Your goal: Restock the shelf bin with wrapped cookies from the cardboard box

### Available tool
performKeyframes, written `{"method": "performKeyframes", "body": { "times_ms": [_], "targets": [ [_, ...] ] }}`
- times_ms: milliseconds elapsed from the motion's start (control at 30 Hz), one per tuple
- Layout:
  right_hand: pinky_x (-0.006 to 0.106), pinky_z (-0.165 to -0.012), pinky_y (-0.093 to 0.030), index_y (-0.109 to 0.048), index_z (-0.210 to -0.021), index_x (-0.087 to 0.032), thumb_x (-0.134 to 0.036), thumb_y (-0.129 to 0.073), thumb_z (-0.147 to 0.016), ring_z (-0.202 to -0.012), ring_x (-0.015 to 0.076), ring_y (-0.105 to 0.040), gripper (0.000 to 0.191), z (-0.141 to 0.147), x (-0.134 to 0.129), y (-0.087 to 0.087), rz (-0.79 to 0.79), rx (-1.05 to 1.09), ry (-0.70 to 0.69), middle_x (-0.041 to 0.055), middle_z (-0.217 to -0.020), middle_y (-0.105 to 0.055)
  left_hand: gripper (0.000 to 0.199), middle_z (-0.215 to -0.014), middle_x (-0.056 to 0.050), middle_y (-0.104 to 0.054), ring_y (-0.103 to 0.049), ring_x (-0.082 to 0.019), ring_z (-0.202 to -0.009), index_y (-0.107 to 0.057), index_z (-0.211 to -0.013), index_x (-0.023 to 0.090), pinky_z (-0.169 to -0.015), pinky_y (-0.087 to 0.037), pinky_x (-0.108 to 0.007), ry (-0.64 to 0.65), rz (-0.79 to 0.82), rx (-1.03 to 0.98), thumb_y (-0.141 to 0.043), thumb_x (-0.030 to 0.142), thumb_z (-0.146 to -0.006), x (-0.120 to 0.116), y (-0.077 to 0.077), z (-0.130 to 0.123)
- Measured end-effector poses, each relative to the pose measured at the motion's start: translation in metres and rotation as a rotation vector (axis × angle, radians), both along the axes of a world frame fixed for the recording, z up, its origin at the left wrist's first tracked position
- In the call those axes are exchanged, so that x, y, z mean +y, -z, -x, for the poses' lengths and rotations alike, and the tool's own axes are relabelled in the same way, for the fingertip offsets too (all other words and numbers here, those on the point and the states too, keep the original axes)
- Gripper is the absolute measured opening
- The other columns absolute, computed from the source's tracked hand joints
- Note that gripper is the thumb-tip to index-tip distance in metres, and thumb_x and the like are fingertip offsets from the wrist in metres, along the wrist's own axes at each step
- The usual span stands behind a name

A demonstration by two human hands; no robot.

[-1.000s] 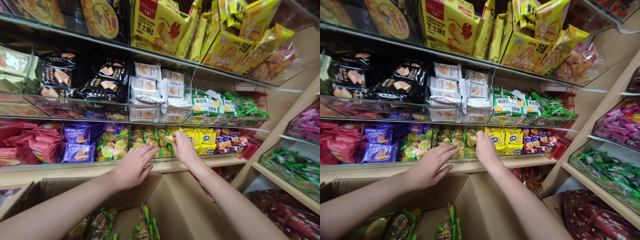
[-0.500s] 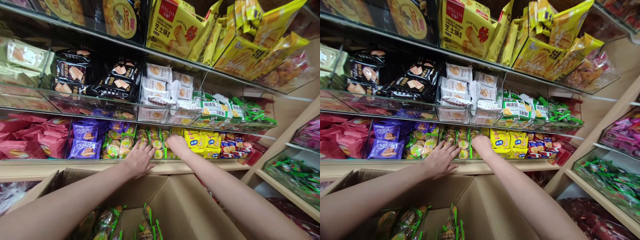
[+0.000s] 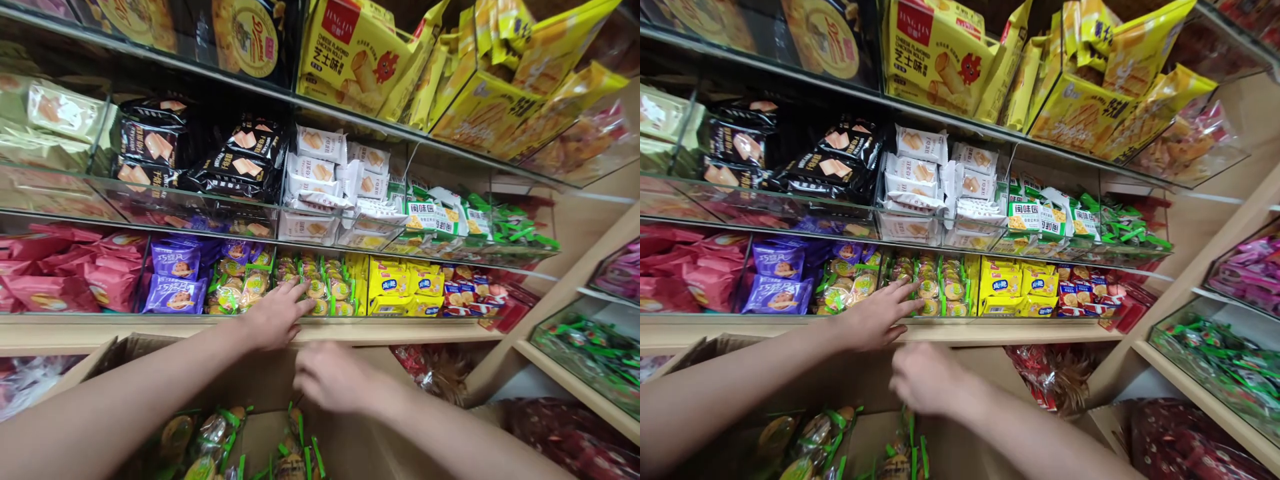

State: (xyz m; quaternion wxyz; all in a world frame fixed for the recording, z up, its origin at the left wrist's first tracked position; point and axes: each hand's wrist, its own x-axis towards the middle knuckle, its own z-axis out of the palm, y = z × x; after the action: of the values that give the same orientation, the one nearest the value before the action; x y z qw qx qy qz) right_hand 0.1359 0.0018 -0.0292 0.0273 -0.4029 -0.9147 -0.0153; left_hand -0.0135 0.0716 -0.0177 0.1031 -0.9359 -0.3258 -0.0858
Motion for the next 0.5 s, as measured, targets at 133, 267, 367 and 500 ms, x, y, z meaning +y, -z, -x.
{"method": "performKeyframes", "body": {
  "times_ms": [133, 267, 367, 500],
  "targets": [
    [0.031, -0.062, -0.049, -0.058, -0.101, -0.006, -0.042, -0.065, -0.061, -0.082, 0.0275, -0.059, 0.055, 0.041, -0.011, 0.063, 0.397, -0.329, -0.242, 0.0169, -0.093, -0.062, 0.045, -0.137, -0.017, -0.032, -0.023, -0.030, -0.127, -0.050, -0.117, 0.016, -0.102, -0.024, -0.044, 0.038, 0.034, 0.006, -0.052, 0.018, -0.072, -0.007, -0.008, -0.002],
    [0.032, -0.064, -0.051, -0.044, -0.122, -0.013, -0.039, -0.065, -0.058, -0.100, 0.0297, -0.055, 0.072, 0.066, -0.005, 0.128, 0.505, -0.442, -0.170, 0.0168, -0.119, -0.051, 0.051, -0.138, -0.015, -0.031, -0.021, -0.033, -0.128, -0.046, -0.121, 0.019, -0.100, -0.026, -0.048, 0.029, 0.082, 0.030, -0.055, 0.021, -0.070, -0.021, -0.003, -0.001],
    [0.031, -0.064, -0.051, -0.052, -0.114, -0.024, -0.038, -0.058, -0.067, -0.093, 0.0245, -0.059, 0.049, 0.066, -0.006, 0.164, 0.581, -0.455, -0.159, 0.0072, -0.108, -0.061, 0.049, -0.140, -0.014, -0.028, -0.018, -0.034, -0.129, -0.049, -0.119, 0.021, -0.099, -0.024, -0.051, 0.030, 0.115, 0.031, -0.056, 0.023, -0.070, -0.032, -0.005, 0.000],
    [0.041, -0.064, -0.050, -0.061, -0.099, -0.026, -0.039, -0.056, -0.068, -0.091, 0.0302, -0.059, 0.034, 0.060, -0.015, 0.192, 0.452, -0.366, -0.097, 0.0093, -0.101, -0.064, 0.041, -0.135, -0.014, -0.036, -0.034, -0.032, -0.122, -0.054, -0.113, 0.020, -0.097, -0.032, -0.047, 0.046, 0.244, 0.022, -0.054, 0.024, -0.072, -0.041, -0.014, -0.002]
  ]
}}
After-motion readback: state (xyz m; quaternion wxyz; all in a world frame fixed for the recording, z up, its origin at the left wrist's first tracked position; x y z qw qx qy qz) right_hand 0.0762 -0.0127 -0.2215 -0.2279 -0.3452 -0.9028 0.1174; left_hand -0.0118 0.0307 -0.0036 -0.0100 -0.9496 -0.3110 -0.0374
